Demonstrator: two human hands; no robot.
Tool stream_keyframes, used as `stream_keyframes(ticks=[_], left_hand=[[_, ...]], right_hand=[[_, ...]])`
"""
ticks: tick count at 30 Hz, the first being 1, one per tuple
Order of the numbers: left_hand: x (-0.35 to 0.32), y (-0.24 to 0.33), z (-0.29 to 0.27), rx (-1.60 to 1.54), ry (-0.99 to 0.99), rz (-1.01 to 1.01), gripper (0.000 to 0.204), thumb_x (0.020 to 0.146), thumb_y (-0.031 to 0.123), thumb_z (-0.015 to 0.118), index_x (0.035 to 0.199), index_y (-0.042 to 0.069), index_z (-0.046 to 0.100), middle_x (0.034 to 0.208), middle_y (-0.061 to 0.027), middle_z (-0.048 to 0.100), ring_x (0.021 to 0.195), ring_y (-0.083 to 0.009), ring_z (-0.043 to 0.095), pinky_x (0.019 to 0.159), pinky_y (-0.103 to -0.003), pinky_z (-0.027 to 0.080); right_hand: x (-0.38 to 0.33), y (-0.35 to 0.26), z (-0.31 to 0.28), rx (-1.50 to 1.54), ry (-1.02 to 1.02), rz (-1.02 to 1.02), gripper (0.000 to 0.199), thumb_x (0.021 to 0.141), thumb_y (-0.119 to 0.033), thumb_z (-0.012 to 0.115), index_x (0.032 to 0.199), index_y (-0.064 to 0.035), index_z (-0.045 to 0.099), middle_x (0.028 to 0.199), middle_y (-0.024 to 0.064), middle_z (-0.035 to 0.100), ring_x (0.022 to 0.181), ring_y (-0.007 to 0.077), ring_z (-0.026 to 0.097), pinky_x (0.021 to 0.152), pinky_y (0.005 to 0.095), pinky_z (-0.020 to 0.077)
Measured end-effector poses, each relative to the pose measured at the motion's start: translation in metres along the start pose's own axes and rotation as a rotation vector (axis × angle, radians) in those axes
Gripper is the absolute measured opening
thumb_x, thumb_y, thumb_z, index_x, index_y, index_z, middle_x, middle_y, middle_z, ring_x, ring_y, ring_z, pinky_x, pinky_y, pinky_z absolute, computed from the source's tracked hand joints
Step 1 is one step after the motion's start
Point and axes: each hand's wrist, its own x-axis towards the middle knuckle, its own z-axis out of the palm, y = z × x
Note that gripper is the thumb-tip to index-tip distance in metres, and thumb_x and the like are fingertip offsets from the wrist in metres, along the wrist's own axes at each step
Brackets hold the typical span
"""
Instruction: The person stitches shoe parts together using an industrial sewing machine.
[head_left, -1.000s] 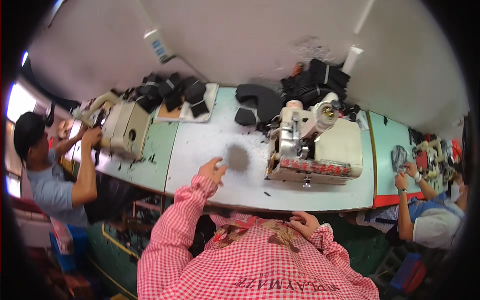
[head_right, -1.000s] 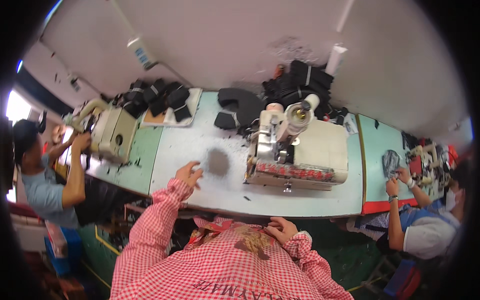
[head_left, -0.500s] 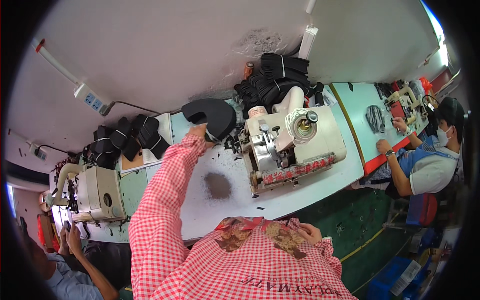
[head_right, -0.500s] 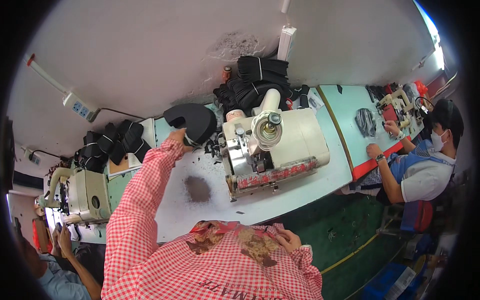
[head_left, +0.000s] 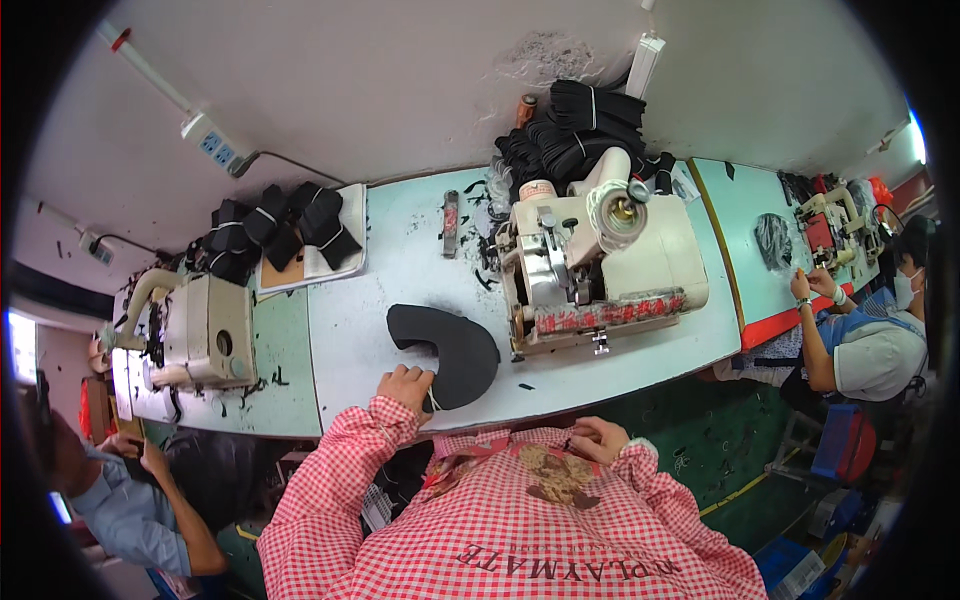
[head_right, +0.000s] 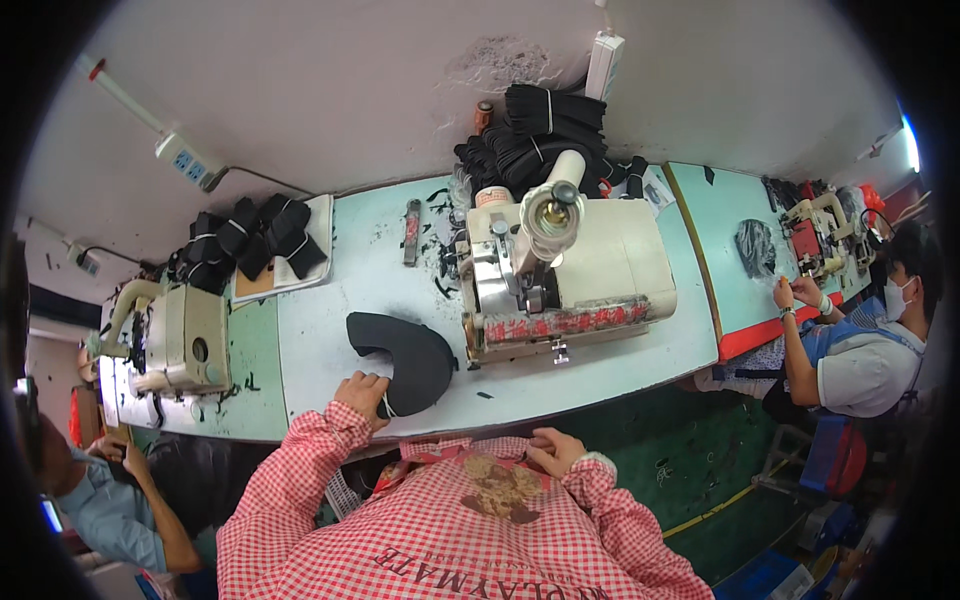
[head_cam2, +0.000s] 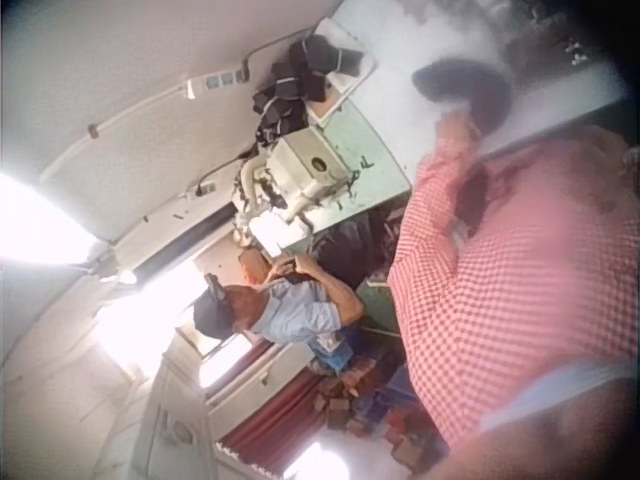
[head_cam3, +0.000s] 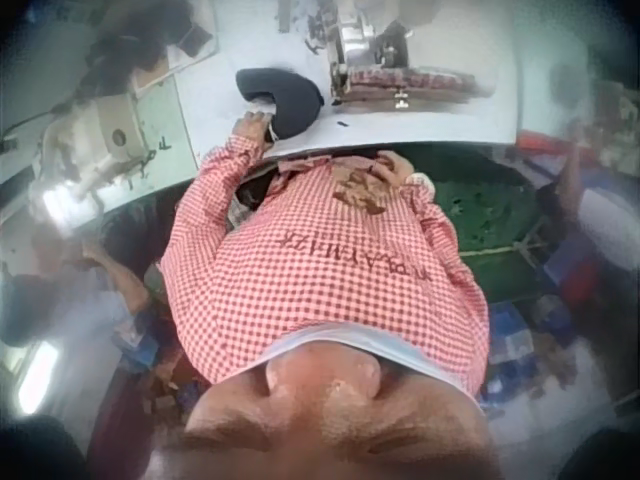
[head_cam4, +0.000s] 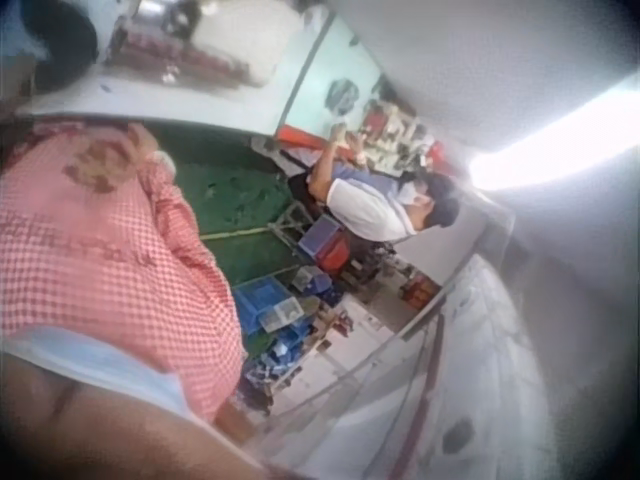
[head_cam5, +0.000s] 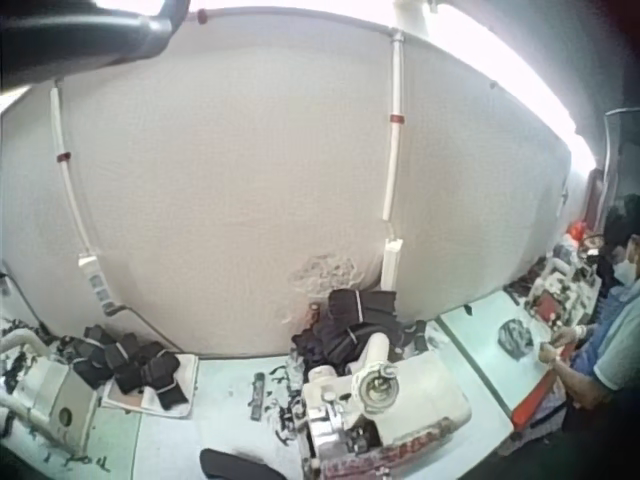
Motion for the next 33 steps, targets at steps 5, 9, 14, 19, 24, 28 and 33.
stream_keyframes(ticks=[5, 9, 14, 19, 24, 28, 33], left_hand=[[-0.015, 0.071, 0.017, -0.264, -0.106, 0.029, 0.057, 0.063, 0.039, 0.073, 0.107, 0.006, 0.055, 0.103, -0.015, 0.061, 0.1, -0.0343, 0.055, 0.085, -0.042, 0.045], [-0.015, 0.138, 0.0, -0.767, -0.189, 0.228, 0.058, 0.062, 0.033, 0.075, 0.109, 0.003, 0.058, 0.091, -0.0176, 0.065, 0.081, -0.0283, 0.064, 0.073, -0.033, 0.05], [0.004, 0.188, -0.041, -0.811, -0.539, 0.403, 0.059, 0.06, 0.033, 0.076, 0.102, -0.005, 0.059, 0.085, -0.0166, 0.065, 0.073, -0.023, 0.062, 0.067, -0.032, 0.049], [0.028, 0.227, -0.048, -0.753, -0.64, 0.536, 0.059, 0.061, 0.033, 0.073, 0.105, -0.004, 0.058, 0.09, -0.0178, 0.065, 0.08, -0.0242, 0.062, 0.072, -0.033, 0.048], [0.036, 0.229, -0.039, -0.805, -0.637, 0.608, 0.054, 0.067, 0.028, 0.07, 0.112, 0.002, 0.056, 0.091, -0.0146, 0.064, 0.086, -0.0232, 0.06, 0.079, -0.032, 0.046], [0.08, 0.118, -0.024, -0.847, -0.149, 0.405, 0.041, 0.08, 0.025, 0.065, 0.111, 0.002, 0.057, 0.102, -0.0147, 0.063, 0.091, -0.021, 0.061, 0.081, -0.034, 0.049], [0.161, -0.005, -0.017, -0.473, 0.363, -0.14, 0.047, 0.08, 0.02, 0.061, 0.121, 0.001, 0.05, 0.119, -0.0203, 0.054, 0.111, -0.0295, 0.053, 0.093, -0.039, 0.043]], right_hand=[[-0.007, -0.046, -0.006, -0.282, 0.037, -0.284, 0.059, 0.075, -0.03, 0.068, 0.122, -0.0016, 0.047, 0.11, 0.0195, 0.059, 0.103, 0.0293, 0.058, 0.088, 0.0383, 0.0457], [-0.047, -0.094, -0.03, -0.87, 0.139, -0.642, 0.082, 0.064, -0.035, 0.075, 0.132, -0.0088, 0.038, 0.128, 0.0193, 0.043, 0.124, 0.0343, 0.037, 0.1, 0.0518, 0.0292], [-0.104, -0.105, -0.074, -0.905, 0.224, -0.705, 0.075, 0.065, -0.028, 0.073, 0.132, -0.017, 0.04, 0.134, 0.0157, 0.037, 0.129, 0.0345, 0.03, 0.101, 0.0564, 0.0239], [-0.127, -0.083, -0.073, -0.903, 0.394, -0.749, 0.047, 0.075, -0.014, 0.056, 0.122, -0.0138, 0.05, 0.136, 0.0145, 0.037, 0.128, 0.0324, 0.034, 0.101, 0.0564, 0.023], [-0.114, -0.073, -0.066, -0.896, 0.367, -0.691, 0.049, 0.07, -0.019, 0.063, 0.117, -0.0101, 0.051, 0.119, 0.0111, 0.051, 0.113, 0.0266, 0.049, 0.098, 0.0555, 0.0269], [-0.08, -0.071, -0.071, -0.491, 0.327, -0.295, 0.073, 0.049, -0.033, 0.079, 0.111, -0.0063, 0.051, 0.094, 0.0129, 0.054, 0.091, 0.03, 0.055, 0.085, 0.0416, 0.0431], [-0.086, -0.053, -0.078, -0.084, 0.539, 0.077, 0.084, 0.048, -0.034, 0.083, 0.116, -0.0003, 0.046, 0.106, 0.0167, 0.058, 0.1, 0.0265, 0.058, 0.089, 0.0333, 0.0439]])
